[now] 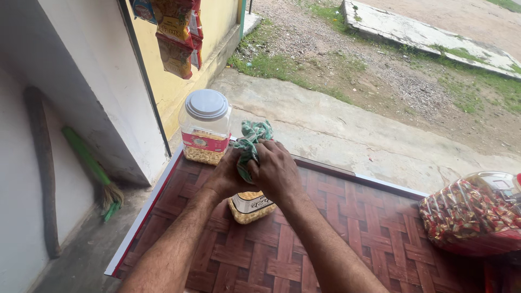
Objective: The person wipes a wooden-patterned counter and a glass display case with a cloth. They move a digital scale, a box of biscuits, and a QR code stand to clean underneath them. They also wipe several plastic jars containing snacks and place them back on the counter.
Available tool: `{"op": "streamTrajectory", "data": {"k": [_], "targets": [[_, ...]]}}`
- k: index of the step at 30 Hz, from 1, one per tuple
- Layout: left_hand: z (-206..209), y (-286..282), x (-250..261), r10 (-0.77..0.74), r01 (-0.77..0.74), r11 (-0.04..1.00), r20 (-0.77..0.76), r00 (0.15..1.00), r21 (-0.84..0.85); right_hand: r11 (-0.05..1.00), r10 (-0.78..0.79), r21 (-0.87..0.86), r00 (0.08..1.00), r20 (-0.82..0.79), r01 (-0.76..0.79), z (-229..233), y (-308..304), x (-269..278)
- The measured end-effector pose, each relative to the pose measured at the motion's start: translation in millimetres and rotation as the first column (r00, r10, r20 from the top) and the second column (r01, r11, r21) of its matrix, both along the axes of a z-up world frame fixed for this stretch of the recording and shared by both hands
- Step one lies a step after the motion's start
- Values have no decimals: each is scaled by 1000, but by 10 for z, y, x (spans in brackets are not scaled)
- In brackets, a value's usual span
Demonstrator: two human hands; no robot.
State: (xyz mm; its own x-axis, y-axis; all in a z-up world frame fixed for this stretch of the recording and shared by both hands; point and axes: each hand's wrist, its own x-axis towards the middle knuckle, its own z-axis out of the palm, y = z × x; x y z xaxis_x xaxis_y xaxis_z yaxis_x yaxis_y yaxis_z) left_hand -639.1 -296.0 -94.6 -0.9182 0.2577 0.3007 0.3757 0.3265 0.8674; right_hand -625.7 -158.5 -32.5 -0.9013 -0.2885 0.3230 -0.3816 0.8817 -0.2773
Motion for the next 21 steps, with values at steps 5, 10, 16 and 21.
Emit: {"op": "streamTrajectory", "data": {"k": [5,10,16,21], "targets": [[-40,18,-263,-64,34,987,-191,979,-156,973,-100,-225,969,-225,48,-223,191,-33],[-104,-86,-471,-26,42,959,60,998,-279,887,-273,-441,926,-260,138,-575,188,-113],[202,8,-524,154,-83,926,166,974,-368,332,-404,-922,913,51,199,-877,31,-160],[362,495,-283,423,-370,700,-62,904,-611,184,-320,-962,937,137,203,-1337,247,-375]]}}
